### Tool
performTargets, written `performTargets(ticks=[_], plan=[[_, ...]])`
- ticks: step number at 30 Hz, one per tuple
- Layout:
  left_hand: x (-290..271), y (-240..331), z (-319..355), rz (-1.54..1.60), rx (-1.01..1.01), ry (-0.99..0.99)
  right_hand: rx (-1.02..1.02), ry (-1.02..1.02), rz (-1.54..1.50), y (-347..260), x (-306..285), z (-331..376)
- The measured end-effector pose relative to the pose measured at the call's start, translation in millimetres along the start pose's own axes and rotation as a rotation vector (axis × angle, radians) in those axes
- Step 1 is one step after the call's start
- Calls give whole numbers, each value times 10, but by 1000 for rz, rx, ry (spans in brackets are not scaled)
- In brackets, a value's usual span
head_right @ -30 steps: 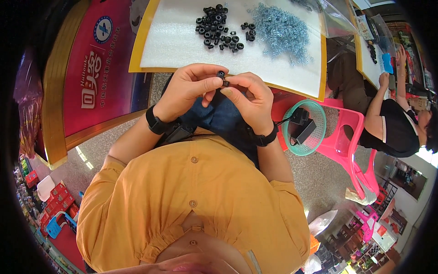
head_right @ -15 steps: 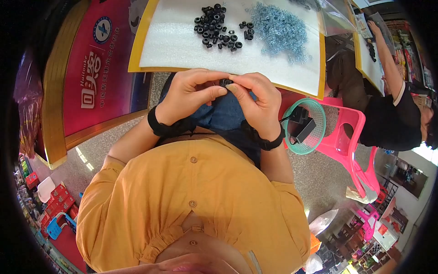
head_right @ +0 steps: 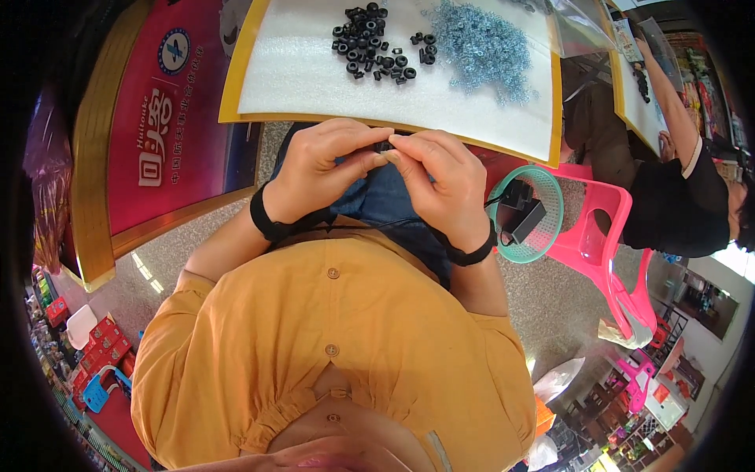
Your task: The person assembles small components by inserting pins into black plastic pieces by hand.
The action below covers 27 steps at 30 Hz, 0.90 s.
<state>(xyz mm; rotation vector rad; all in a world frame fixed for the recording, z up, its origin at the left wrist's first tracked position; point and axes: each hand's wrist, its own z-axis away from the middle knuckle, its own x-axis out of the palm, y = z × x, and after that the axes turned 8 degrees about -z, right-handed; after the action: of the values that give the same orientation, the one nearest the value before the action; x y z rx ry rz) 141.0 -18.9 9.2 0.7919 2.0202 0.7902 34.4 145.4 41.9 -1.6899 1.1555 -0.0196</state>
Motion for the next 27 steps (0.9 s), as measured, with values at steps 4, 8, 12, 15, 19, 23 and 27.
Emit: performTargets(ticks=[4,8,12,15,19,23,27], plan=[[-26,46,9,65,-109,-27,392,-18,-562,65,-35,44],[-10,41,-6,40,56,31,560,-11,-904,258,36,81],[-63,48,-32,-4,110,3,734,-113,-1155,286,94,77],[-73,49,-28,-7,94,12,790,-167,-1241,284,135,91],[-81,40,-28,32,73,10,817,-97,-1346,300,249,139],[-83,-5,-27,42,24,-36,820,11,-1341,226,392,147],[-94,-4,-51,65,23,-66,757,79,-1271,198,433,164]])
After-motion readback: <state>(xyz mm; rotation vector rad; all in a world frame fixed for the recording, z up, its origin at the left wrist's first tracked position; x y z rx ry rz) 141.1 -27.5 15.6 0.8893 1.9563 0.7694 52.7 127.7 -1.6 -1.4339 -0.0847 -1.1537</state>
